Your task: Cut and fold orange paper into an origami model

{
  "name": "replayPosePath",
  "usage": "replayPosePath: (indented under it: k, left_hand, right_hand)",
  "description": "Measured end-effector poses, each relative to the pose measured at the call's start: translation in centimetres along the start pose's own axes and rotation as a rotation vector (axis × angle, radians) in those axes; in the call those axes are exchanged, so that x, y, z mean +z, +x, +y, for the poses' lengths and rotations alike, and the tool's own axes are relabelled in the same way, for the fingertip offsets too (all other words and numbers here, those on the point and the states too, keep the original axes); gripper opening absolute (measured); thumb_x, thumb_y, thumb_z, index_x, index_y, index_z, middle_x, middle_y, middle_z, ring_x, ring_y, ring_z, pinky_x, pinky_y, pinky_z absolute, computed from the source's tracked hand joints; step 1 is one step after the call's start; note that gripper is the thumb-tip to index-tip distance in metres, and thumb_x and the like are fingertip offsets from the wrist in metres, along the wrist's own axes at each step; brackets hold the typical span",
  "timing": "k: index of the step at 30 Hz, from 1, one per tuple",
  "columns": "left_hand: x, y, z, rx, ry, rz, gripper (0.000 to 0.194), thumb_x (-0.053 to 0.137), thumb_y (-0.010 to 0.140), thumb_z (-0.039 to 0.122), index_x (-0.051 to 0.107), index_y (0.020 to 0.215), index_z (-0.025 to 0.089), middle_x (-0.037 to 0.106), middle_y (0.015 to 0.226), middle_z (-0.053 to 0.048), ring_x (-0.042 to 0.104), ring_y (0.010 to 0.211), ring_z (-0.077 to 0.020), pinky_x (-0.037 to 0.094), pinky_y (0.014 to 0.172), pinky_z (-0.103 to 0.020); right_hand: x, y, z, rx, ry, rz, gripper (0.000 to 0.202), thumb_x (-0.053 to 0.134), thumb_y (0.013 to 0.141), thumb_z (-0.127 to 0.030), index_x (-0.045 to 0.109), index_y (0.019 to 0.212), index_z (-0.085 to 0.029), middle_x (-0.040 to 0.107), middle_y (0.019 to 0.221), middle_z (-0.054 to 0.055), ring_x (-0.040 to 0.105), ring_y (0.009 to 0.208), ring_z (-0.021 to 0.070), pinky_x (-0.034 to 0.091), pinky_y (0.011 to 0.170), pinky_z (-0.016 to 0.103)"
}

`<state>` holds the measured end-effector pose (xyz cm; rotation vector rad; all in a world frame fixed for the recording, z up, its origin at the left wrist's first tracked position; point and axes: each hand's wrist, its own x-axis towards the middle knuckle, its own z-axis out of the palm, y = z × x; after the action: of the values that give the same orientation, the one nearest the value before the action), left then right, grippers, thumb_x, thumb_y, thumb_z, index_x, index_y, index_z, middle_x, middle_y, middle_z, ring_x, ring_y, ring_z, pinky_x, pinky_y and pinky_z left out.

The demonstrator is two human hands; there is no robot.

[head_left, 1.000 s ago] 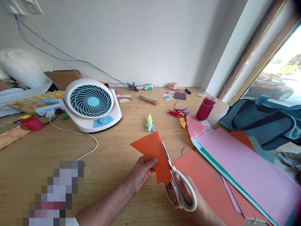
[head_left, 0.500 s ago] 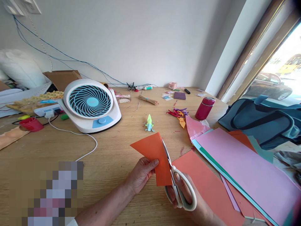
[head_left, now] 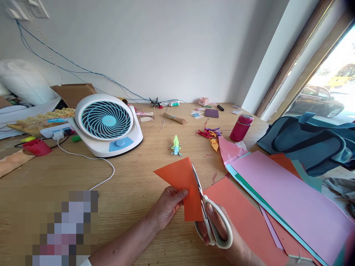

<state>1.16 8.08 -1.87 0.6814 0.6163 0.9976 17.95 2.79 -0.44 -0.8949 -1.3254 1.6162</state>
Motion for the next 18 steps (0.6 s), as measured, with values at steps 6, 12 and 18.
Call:
replayPosePath:
  k: [6, 12, 18]
  left_hand:
    - [-0.03, -0.04, -0.09, 0.004, 0.012, 0.007, 0.026, 0.086, 0.071, 0.033, 0.079, 0.088, 0.014, 0.078, 0.093, -0.011, 0.071, 0.097, -0.0275, 0.052, 0.095, -0.04]
    - [-0.19, -0.04, -0.21, 0.01, 0.03, -0.011, 0.026, 0.085, 0.072, 0.033, 0.079, 0.089, 0.014, 0.078, 0.093, -0.011, 0.071, 0.098, -0.0273, 0.052, 0.094, -0.039]
    - [-0.1, -0.05, -0.25, 0.015, 0.035, -0.034, 0.024, 0.083, 0.075, 0.032, 0.079, 0.09, 0.014, 0.078, 0.092, -0.01, 0.071, 0.096, -0.0267, 0.052, 0.091, -0.037]
  right_hand:
    - [0.0, -0.03, -0.05, 0.001, -0.004, 0.0, 0.062, 0.04, 0.093, -0.07, 0.051, 0.059, -0.019, 0.046, 0.047, -0.001, 0.039, 0.041, 0.0096, 0.034, 0.044, 0.025]
    - [0.02, -0.04, -0.08, -0.019, 0.014, 0.001, 0.06, 0.042, 0.093, -0.069, 0.051, 0.061, -0.019, 0.046, 0.046, -0.001, 0.04, 0.042, 0.0103, 0.034, 0.044, 0.024]
    - [0.03, -0.03, -0.26, -0.027, 0.015, -0.008, 0.059, 0.039, 0.096, -0.066, 0.051, 0.062, -0.019, 0.045, 0.047, -0.002, 0.039, 0.042, 0.0095, 0.033, 0.044, 0.024]
